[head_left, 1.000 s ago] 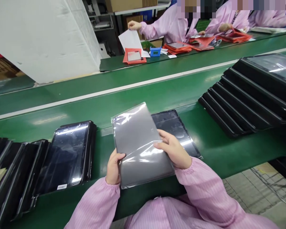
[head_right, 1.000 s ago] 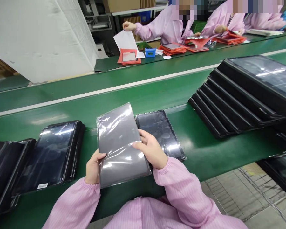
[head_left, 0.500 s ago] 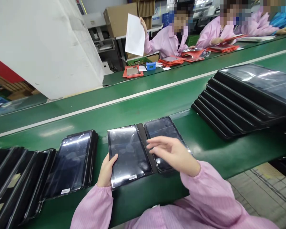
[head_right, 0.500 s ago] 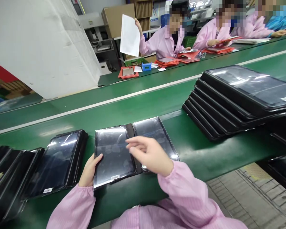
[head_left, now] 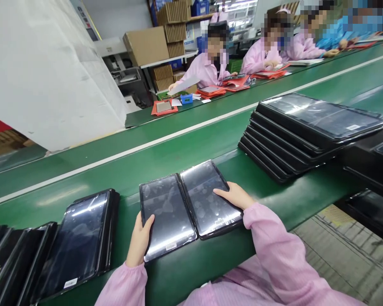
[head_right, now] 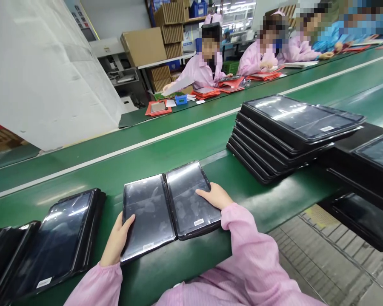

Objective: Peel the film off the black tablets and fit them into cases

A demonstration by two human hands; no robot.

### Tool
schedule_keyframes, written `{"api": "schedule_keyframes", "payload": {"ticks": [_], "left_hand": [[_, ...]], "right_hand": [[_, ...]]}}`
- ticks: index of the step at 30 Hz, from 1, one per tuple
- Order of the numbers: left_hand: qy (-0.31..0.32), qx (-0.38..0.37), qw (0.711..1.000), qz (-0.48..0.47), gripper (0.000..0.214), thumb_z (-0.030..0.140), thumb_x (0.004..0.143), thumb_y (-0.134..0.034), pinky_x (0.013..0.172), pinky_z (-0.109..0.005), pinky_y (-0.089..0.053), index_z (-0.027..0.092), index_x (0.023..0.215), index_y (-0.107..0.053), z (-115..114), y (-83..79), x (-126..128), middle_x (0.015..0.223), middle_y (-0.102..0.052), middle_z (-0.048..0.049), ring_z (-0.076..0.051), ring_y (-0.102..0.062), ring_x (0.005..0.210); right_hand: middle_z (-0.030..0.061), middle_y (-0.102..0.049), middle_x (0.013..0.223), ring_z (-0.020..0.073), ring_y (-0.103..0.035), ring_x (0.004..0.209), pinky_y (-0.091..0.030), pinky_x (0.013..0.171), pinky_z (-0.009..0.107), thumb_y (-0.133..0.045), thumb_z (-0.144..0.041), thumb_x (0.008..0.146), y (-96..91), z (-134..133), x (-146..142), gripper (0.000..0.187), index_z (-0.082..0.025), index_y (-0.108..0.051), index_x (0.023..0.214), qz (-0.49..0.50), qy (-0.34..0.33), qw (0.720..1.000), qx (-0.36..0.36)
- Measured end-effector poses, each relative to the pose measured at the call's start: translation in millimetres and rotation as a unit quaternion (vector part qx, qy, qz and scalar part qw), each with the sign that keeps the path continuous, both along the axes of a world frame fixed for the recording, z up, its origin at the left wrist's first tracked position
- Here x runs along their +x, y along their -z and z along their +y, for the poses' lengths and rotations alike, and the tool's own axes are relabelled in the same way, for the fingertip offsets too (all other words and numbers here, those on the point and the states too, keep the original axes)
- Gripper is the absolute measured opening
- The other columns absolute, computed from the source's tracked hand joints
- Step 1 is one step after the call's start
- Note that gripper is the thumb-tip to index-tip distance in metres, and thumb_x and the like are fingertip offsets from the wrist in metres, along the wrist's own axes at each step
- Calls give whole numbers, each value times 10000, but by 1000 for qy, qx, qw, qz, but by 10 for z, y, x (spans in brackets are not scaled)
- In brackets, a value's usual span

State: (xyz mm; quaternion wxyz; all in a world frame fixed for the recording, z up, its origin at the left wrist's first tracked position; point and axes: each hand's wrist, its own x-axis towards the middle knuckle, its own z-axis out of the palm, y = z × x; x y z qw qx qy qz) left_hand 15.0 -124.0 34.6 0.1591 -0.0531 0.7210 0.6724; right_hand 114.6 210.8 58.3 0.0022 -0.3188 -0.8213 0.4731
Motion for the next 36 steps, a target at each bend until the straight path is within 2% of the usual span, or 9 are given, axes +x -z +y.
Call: {"api": "schedule_keyframes", "payload": {"ticks": [5, 9, 15, 17, 20, 25, 29, 33, 36], "left_hand": [[30, 30, 996, -80, 612, 396, 829, -720, 1139, -436, -379, 375, 1399, -499, 83, -273, 72, 1435, -558, -27, -297, -525, 1315], [30, 112, 983, -141, 745, 319, 815, -731, 1083, -428, -466, 400, 1478, -402, 92, -282, 111, 1432, -574, -38, -299, -593, 1261], [-24, 9, 998, -62, 913, 380, 844, -731, 1242, -350, -176, 413, 1564, -171, 116, -130, 127, 1667, -139, 81, -218, -179, 1529], [-43, 41, 991, -118, 817, 374, 875, -688, 1215, -358, -272, 332, 1562, -248, 129, -107, 123, 1653, -231, 1, -241, -290, 1494], [-55, 138, 969, -197, 513, 322, 944, -558, 1088, -364, -466, 155, 1426, -503, 134, -123, 120, 1452, -553, -140, -280, -551, 1317], [-48, 219, 943, -246, 502, 459, 992, -390, 926, -436, -574, 116, 1268, -632, 88, -236, 125, 1131, -734, -158, -317, -717, 1036], [-58, 196, 945, -253, 525, 516, 970, -413, 874, -450, -593, 113, 1174, -679, 82, -263, 147, 1032, -755, -161, -328, -733, 968], [-52, 123, 965, -227, 180, 262, 842, -678, 862, -358, -599, 158, 987, -706, 106, -199, 194, 920, -772, -79, -260, -749, 889], [-51, 81, 974, -203, 41, 203, 774, -709, 812, -345, -613, 180, 784, -676, 33, -113, 209, 743, -749, -33, -252, -753, 806]], "right_hand": [[110, -778, 1041, 300, -713, 1002, -531, 876, 378, -748, -379, 795, -56, -17, 73, 309, -141, -737, 991, 56, -15, 994, -92], [109, -783, 1000, 292, -720, 955, -550, 833, 377, -752, -364, 794, -222, 30, 177, 290, -134, -733, 969, 93, 3, 986, -136], [105, -772, 910, 242, -709, 762, -550, 666, 342, -746, -450, 780, -554, 120, 195, 356, -146, -727, 963, 140, 29, 972, -188], [102, -769, 890, 223, -702, 732, -554, 656, 337, -732, -471, 779, -572, -31, 112, 382, -137, -722, 964, 157, 21, 963, -219], [91, -763, 889, 210, -702, 748, -560, 687, 339, -715, -465, 782, -475, -431, -76, 387, -125, -705, 965, 178, 2, 951, -252], [90, -754, 886, 242, -713, 833, -563, 758, 374, -638, -364, 832, -210, -1080, -350, 270, -122, -700, 934, 155, -48, 951, -264], [141, -701, 1015, 335, -645, 1037, -464, 964, 498, -665, -332, 810, -114, -1283, -390, 233, -134, -674, 931, 137, -43, 972, -186], [179, -572, 1245, 384, -429, 1314, -230, 1165, 515, -725, -316, 749, -90, -1282, -343, 286, -145, -672, 971, 147, -33, 980, -133], [150, -577, 1271, 348, -469, 1297, -280, 1158, 474, -772, -327, 694, -11, -1219, -215, 486, -168, -657, 1139, 149, -27, 974, -166]]}}
